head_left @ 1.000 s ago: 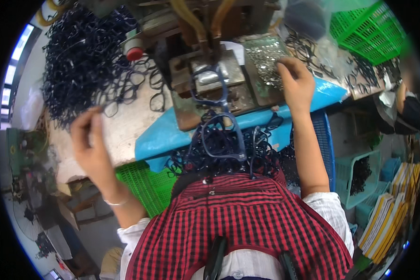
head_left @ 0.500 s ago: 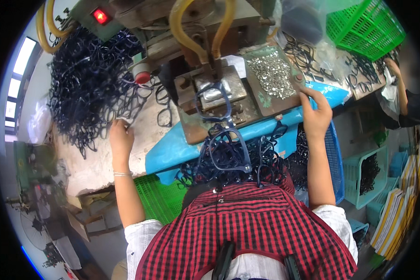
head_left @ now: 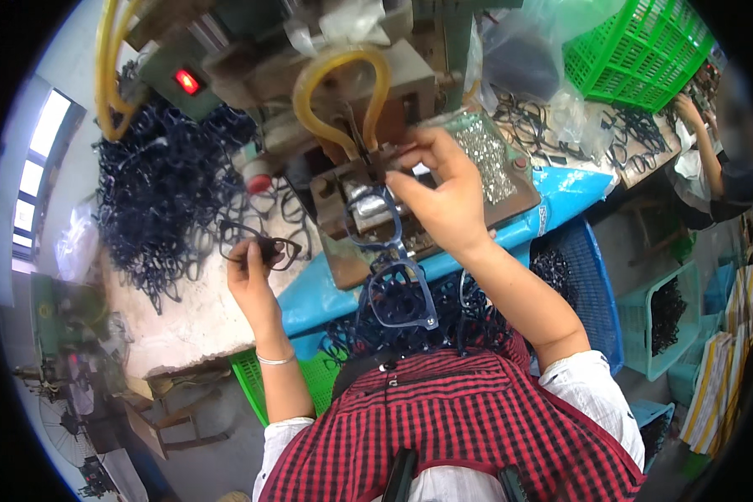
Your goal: The person repeatedly picks up black spectacle frames and small metal components, places them into a press machine, and removes the assembled units. The person transfers finished frames into a green basket and continues the cycle with additional frames and components.
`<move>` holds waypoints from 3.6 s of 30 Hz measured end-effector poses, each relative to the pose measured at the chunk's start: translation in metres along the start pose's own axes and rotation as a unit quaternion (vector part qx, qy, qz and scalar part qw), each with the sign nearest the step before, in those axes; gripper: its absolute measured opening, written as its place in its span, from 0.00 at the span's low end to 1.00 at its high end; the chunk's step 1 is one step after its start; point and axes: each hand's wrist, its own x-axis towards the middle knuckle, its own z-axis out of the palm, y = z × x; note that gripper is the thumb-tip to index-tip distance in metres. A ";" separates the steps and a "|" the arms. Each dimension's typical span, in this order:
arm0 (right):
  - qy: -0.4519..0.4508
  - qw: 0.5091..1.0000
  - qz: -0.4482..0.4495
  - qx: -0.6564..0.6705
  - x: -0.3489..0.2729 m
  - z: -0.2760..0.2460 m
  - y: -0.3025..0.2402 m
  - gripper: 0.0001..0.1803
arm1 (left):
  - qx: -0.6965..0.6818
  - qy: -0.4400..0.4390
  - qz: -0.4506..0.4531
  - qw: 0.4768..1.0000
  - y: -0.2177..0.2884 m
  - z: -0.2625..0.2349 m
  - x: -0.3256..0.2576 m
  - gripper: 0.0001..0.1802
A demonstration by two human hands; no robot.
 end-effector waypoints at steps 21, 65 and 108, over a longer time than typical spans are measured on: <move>-0.036 0.871 -0.058 -0.486 0.004 -0.078 0.024 0.15 | 0.215 -0.347 0.502 0.762 0.100 0.103 -0.031 0.14; -0.033 0.989 -0.041 -0.141 -0.006 -0.047 -0.027 0.11 | 0.699 -0.106 0.127 0.696 -0.022 -0.034 0.058 0.14; 0.010 0.878 -0.049 -0.476 0.020 -0.082 0.069 0.10 | 0.269 -0.324 0.421 0.804 0.096 0.091 -0.064 0.18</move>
